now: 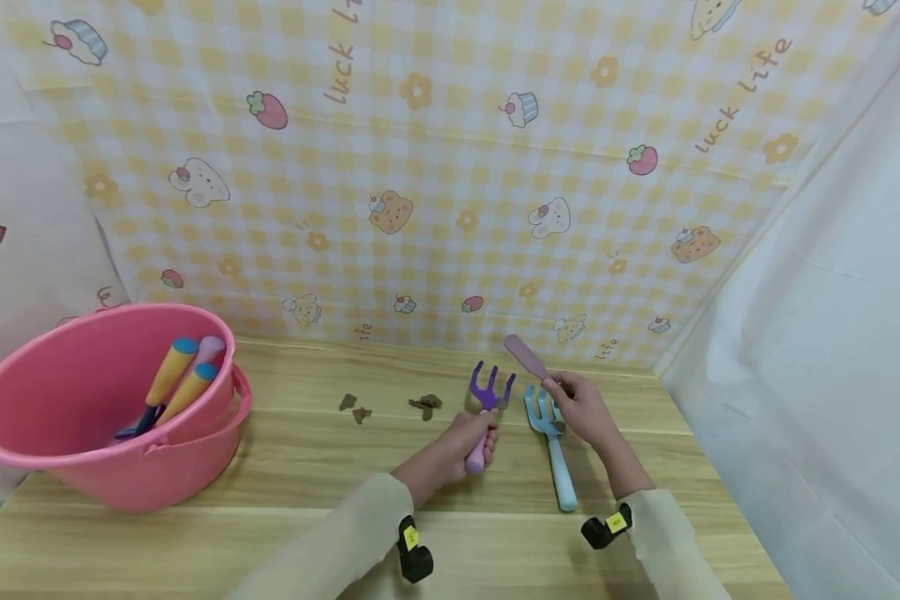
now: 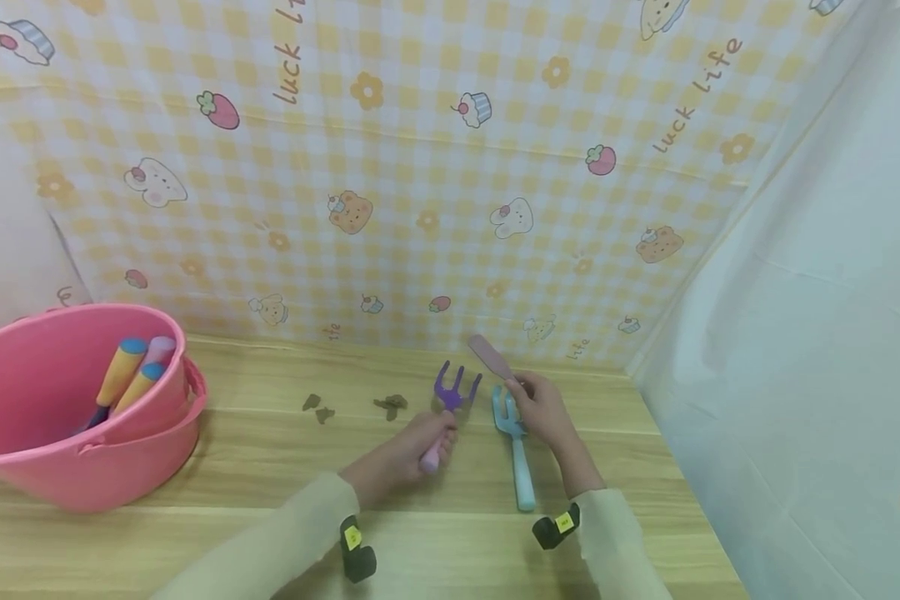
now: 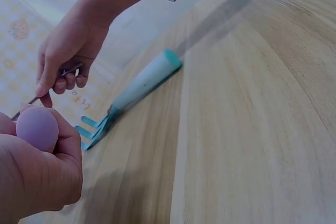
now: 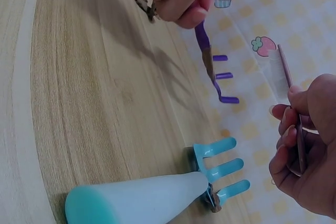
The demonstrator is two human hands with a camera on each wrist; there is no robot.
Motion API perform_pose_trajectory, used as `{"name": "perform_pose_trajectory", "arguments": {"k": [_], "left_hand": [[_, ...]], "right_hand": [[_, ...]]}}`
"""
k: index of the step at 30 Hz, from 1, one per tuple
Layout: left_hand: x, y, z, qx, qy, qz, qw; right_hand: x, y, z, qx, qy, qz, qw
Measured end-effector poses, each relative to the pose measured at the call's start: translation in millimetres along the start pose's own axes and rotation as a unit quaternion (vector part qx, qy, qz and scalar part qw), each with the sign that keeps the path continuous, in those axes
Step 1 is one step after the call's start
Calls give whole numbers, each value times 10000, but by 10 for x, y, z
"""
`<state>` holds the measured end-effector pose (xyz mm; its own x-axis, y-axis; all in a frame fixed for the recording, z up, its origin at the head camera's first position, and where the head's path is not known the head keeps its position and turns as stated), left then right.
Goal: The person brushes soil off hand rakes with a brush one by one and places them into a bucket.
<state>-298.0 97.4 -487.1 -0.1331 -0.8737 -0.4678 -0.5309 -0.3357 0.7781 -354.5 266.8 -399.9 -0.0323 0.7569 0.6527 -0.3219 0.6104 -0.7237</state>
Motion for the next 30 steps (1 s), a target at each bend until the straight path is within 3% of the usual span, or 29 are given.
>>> {"name": "perform_pose_trajectory", "arguments": {"k": [11,21,30], "left_hand": [[300,203,-174,-132,-43,-388,9992],[712,354,-447,-394,180,-740,9963],[929,356,-623,-535,236,-660,9961]], "right_hand": [[-118,-70,71,284,-285,375,9985],[-392,-270,163,726,-901,214,9931],[-658,-569,287,957,-1096,68,9893]]}}
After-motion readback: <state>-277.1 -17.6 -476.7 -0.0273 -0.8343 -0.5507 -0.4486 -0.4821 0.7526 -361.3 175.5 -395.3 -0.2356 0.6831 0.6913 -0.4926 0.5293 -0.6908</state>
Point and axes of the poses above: each hand's wrist, its own z-axis towards the middle knuckle, its own x-axis out of the back of the hand, y = z × x, the point moved 10 cm from there along z, towards the middle knuckle, and after that the axes turned 2 degrees about x, right-handed, at the moved point
